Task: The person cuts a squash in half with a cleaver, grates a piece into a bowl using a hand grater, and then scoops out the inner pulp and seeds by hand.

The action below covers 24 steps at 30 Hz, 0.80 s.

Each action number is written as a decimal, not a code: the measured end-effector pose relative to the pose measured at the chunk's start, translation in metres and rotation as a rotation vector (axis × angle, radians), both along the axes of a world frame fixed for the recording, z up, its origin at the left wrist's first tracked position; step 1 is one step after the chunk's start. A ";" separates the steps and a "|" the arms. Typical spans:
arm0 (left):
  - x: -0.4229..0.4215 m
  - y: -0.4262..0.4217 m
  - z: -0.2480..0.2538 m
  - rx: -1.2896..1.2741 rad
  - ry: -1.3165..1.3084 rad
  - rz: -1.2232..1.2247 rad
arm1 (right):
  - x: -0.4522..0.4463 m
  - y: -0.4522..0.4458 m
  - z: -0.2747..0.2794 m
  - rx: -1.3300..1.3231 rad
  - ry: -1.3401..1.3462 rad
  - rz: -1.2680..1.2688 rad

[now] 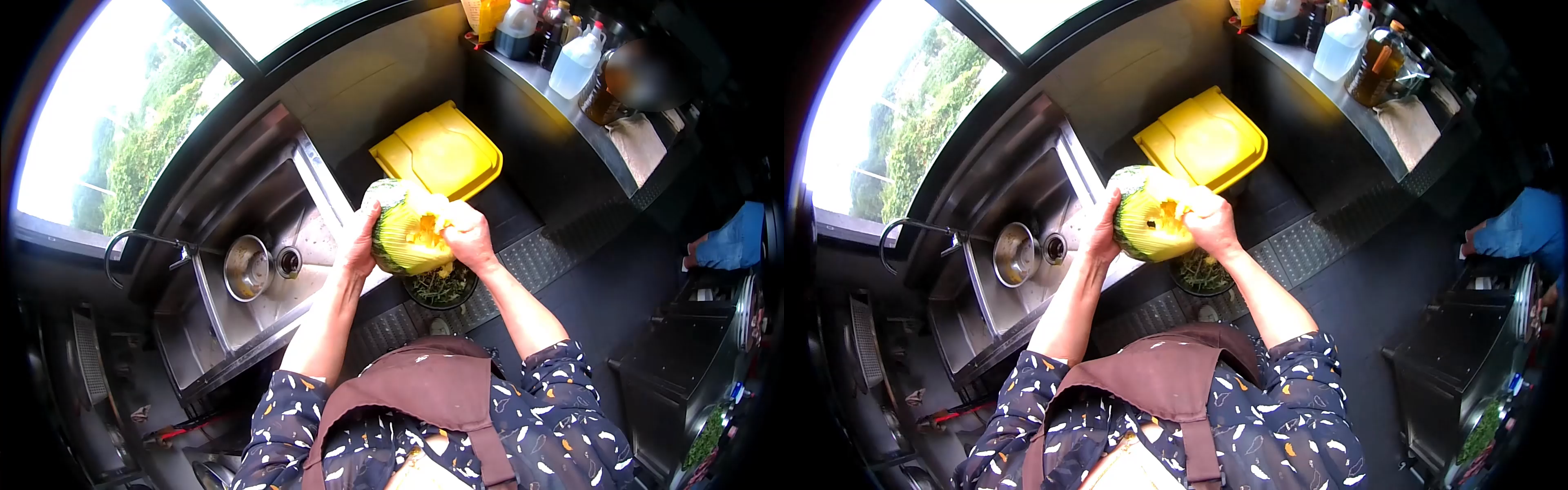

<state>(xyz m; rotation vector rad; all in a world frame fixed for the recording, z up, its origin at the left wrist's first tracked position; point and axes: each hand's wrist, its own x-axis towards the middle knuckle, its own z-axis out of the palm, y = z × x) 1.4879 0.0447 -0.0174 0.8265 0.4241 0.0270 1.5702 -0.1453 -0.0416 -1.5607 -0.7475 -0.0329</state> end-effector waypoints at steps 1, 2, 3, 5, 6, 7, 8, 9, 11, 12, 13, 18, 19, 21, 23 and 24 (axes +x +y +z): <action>0.000 -0.001 -0.001 0.051 -0.036 0.022 | -0.002 0.001 -0.003 -0.002 -0.002 0.004; 0.001 -0.002 -0.002 0.100 -0.074 0.045 | -0.005 0.002 -0.007 0.078 0.101 -0.058; 0.002 -0.002 -0.004 0.097 -0.075 0.049 | -0.009 0.002 -0.005 0.157 0.205 -0.121; 0.003 0.000 -0.006 -0.007 -0.037 0.092 | -0.011 -0.002 -0.003 0.180 0.167 -0.140; 0.001 -0.001 -0.003 -0.028 -0.039 0.104 | -0.011 -0.003 -0.002 0.171 0.132 -0.196; 0.000 -0.005 0.000 -0.030 -0.040 0.101 | -0.011 -0.004 -0.002 0.162 0.096 -0.255; -0.004 -0.010 0.002 0.086 -0.083 0.122 | -0.009 -0.003 -0.007 0.159 0.096 -0.258; -0.007 -0.017 0.007 0.203 -0.127 0.143 | -0.004 -0.001 -0.022 0.100 0.083 -0.361; -0.015 -0.036 0.018 0.363 -0.141 0.148 | 0.002 0.001 -0.050 0.037 0.071 -0.465; -0.018 -0.043 0.016 0.391 -0.154 0.124 | 0.005 0.002 -0.064 0.026 0.223 -0.505; -0.022 -0.050 0.015 0.420 -0.167 0.101 | 0.008 0.004 -0.080 0.017 0.374 -0.542; -0.042 -0.068 0.010 0.486 -0.154 0.007 | 0.020 0.012 -0.131 0.144 0.803 -0.507; -0.044 -0.070 0.006 0.470 -0.165 0.010 | 0.023 0.015 -0.142 0.141 0.807 -0.503; -0.050 -0.072 0.000 0.501 -0.150 -0.006 | 0.026 0.021 -0.159 0.392 1.121 -0.501; -0.055 -0.073 -0.008 0.505 -0.147 -0.011 | 0.022 0.026 -0.173 0.422 1.192 -0.516; -0.057 -0.074 -0.009 0.518 -0.142 -0.016 | 0.020 0.028 -0.181 0.453 1.260 -0.533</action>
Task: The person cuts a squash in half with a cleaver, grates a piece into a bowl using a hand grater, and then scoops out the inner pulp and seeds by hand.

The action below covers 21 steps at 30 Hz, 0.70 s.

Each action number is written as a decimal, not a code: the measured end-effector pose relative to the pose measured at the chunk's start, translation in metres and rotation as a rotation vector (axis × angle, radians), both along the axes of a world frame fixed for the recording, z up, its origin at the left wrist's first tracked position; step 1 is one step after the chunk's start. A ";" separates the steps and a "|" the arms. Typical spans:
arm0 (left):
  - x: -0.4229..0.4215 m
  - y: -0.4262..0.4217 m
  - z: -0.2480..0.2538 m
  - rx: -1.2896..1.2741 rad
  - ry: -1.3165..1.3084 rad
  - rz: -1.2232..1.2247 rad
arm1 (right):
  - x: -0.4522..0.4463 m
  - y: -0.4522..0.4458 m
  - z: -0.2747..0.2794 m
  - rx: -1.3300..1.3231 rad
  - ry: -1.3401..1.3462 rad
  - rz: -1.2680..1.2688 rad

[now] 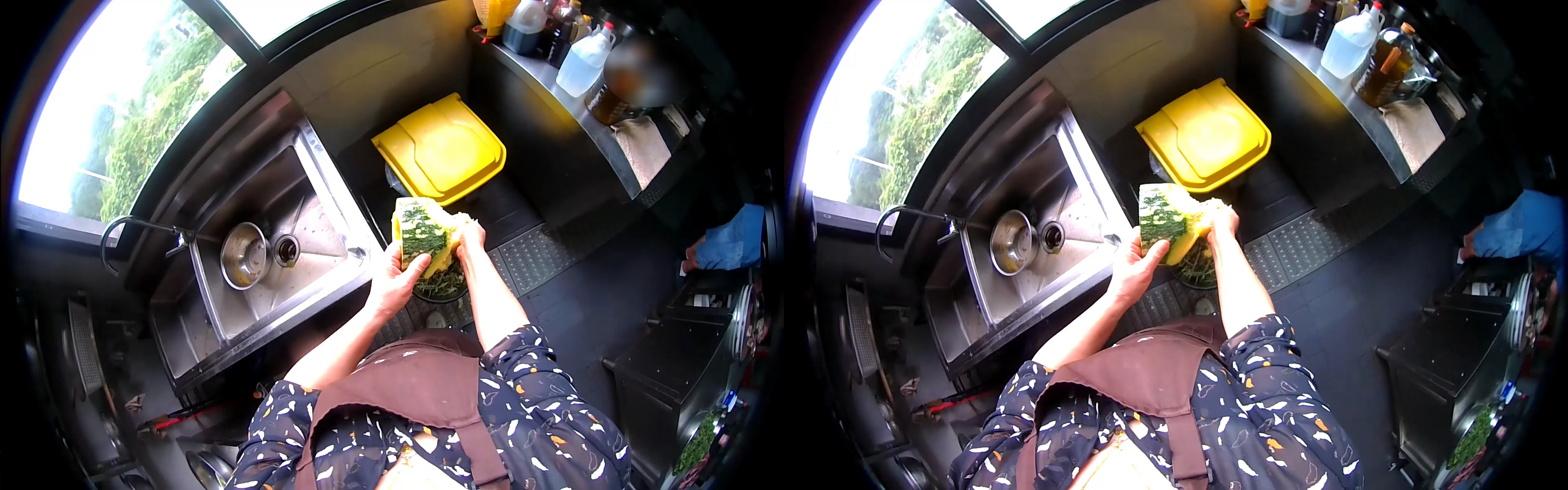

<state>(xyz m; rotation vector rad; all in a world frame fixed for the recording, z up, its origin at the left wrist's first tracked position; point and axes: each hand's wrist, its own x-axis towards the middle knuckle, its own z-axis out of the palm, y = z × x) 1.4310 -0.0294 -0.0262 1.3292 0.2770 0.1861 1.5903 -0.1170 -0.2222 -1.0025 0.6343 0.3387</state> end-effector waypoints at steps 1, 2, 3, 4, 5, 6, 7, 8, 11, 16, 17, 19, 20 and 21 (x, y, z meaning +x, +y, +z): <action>-0.002 -0.001 0.000 0.014 0.007 -0.002 | -0.002 0.000 -0.008 0.000 0.004 0.004; -0.006 -0.002 0.000 0.054 0.013 -0.006 | -0.002 -0.001 -0.015 0.015 0.046 -0.062; -0.007 -0.002 0.006 0.057 0.017 0.000 | -0.001 -0.004 -0.024 0.031 0.089 -0.127; -0.009 -0.001 0.013 -0.008 0.022 -0.008 | -0.002 -0.020 -0.032 0.225 0.100 -0.164; -0.012 0.002 0.016 -0.075 0.028 -0.014 | 0.002 -0.031 -0.046 0.193 0.143 -0.142; -0.015 0.004 0.016 -0.027 0.038 -0.017 | 0.006 -0.041 -0.059 0.162 0.187 -0.120; -0.017 0.005 0.017 -0.027 0.043 -0.009 | 0.011 -0.045 -0.091 0.030 0.220 -0.079; -0.017 0.005 0.019 -0.057 0.049 -0.010 | 0.015 -0.049 -0.123 -0.100 0.261 -0.035; -0.015 0.011 0.023 -0.052 0.039 -0.012 | -0.005 -0.052 -0.083 -0.204 0.242 0.380; -0.009 0.039 0.021 -0.247 0.046 0.100 | -0.014 -0.048 -0.039 -0.612 0.005 0.671; -0.006 0.046 0.020 -0.293 0.033 0.105 | -0.011 -0.050 -0.059 -0.772 -0.225 0.649; -0.005 0.059 0.018 -0.298 0.070 0.151 | -0.016 -0.055 0.031 -0.497 -0.233 0.600; -0.004 0.065 0.012 -0.364 0.082 0.158 | -0.019 -0.056 0.064 -0.437 -0.295 0.589; -0.004 0.069 0.009 -0.429 0.097 0.165 | -0.022 -0.056 0.089 -0.377 -0.356 0.576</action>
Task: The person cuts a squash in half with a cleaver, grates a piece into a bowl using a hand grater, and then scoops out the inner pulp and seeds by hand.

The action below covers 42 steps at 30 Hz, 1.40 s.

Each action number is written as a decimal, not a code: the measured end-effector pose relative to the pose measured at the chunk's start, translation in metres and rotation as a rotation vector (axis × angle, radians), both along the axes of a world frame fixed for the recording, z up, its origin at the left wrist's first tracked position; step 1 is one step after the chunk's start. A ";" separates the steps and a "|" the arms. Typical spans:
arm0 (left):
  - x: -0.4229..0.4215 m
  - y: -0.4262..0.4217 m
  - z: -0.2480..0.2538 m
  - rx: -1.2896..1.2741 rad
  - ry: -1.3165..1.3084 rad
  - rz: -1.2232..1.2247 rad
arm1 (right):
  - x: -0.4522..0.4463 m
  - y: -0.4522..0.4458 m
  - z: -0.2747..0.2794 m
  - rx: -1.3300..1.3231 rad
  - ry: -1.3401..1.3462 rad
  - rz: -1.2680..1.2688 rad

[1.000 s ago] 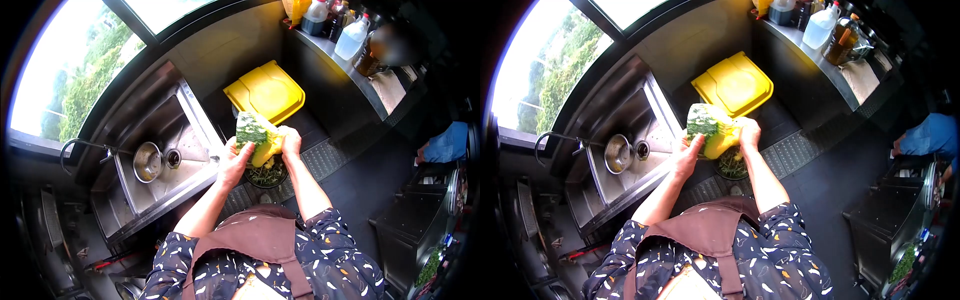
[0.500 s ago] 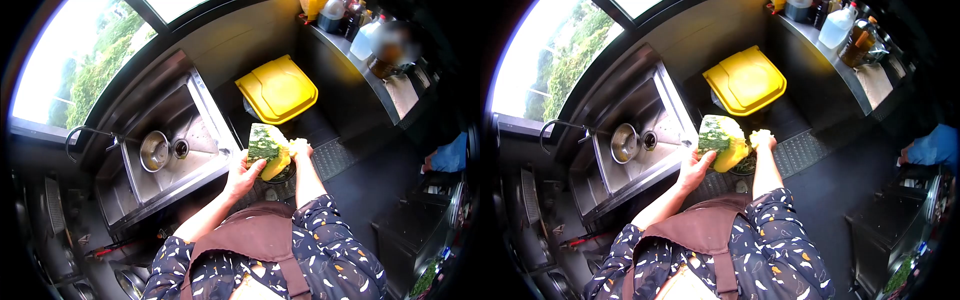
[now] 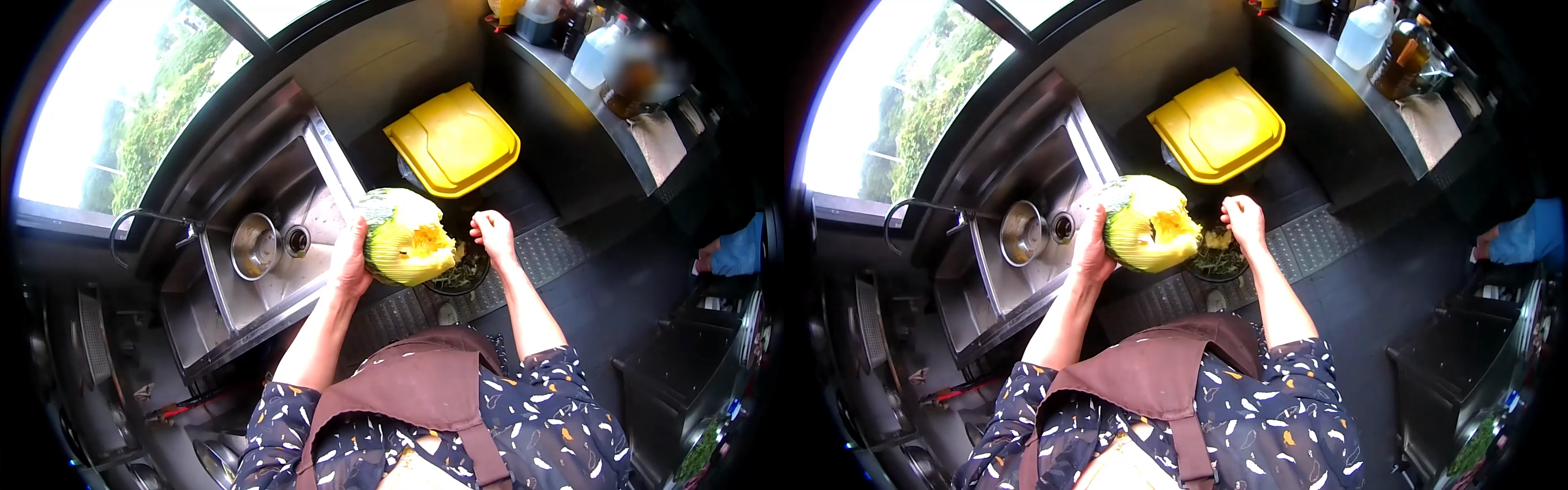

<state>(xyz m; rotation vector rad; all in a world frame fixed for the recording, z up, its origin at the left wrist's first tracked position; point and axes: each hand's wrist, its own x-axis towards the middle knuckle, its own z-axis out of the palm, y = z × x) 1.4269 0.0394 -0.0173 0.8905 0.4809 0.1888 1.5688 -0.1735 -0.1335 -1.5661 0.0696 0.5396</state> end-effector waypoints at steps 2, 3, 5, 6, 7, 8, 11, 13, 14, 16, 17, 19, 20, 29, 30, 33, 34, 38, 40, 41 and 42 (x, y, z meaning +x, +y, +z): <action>0.001 0.001 -0.002 -0.030 0.002 -0.004 | -0.008 0.001 0.051 0.043 -0.152 0.085; 0.002 0.001 -0.005 -0.087 0.002 0.002 | -0.011 0.005 0.059 0.018 -0.387 0.183; 0.005 -0.004 -0.003 -0.145 0.000 -0.003 | -0.024 0.010 0.103 -0.178 -0.608 0.347; 0.006 -0.009 0.001 -0.107 -0.006 -0.013 | -0.028 0.015 0.114 -0.331 -0.768 0.415; 0.008 -0.014 0.005 -0.070 -0.013 -0.024 | -0.032 0.021 0.115 -0.468 -0.866 0.402; 0.010 -0.019 0.007 -0.070 -0.018 -0.031 | -0.033 0.028 0.112 -0.607 -0.963 0.388; 0.013 -0.034 0.020 0.137 -0.020 -0.036 | -0.032 0.042 0.085 -0.620 -1.016 0.315; 0.013 -0.035 0.021 0.145 -0.025 -0.035 | -0.031 0.046 0.076 -0.600 -1.092 0.270; 0.014 -0.034 0.021 0.153 -0.026 -0.033 | -0.029 0.045 0.072 -0.599 -1.096 0.270; 0.013 -0.034 0.018 0.151 -0.039 -0.008 | -0.029 0.042 0.079 -0.453 -1.181 0.277; 0.013 -0.033 0.016 0.146 -0.049 0.015 | -0.029 0.039 0.083 -0.404 -1.209 0.281; 0.014 -0.031 0.015 0.131 -0.050 -0.005 | -0.030 0.026 0.098 -0.485 -1.216 0.551; 0.013 -0.030 0.015 0.117 -0.049 -0.027 | -0.032 0.021 0.105 -0.484 -1.219 0.555; 0.014 -0.022 0.003 0.053 -0.065 0.010 | -0.038 -0.016 0.115 0.111 -1.069 0.433; 0.013 -0.020 0.005 0.053 -0.064 0.014 | -0.037 -0.017 0.113 0.254 -0.829 0.312; 0.012 -0.020 0.012 0.073 -0.064 0.011 | -0.034 -0.017 0.115 0.119 -0.582 0.295; 0.013 -0.023 0.017 0.076 -0.065 0.010 | -0.034 -0.013 0.118 0.013 -0.677 0.331; 0.014 -0.029 0.031 0.161 -0.027 -0.033 | -0.026 -0.006 0.141 -0.263 -1.466 0.522; 0.015 -0.035 0.043 0.171 -0.015 -0.071 | -0.017 -0.002 0.130 -0.404 -1.606 0.669; 0.017 -0.038 0.047 0.181 -0.006 -0.109 | -0.013 0.000 0.126 -0.456 -1.622 0.718; 0.020 -0.039 0.049 0.179 -0.009 -0.111 | -0.011 0.003 0.121 -0.460 -1.623 0.717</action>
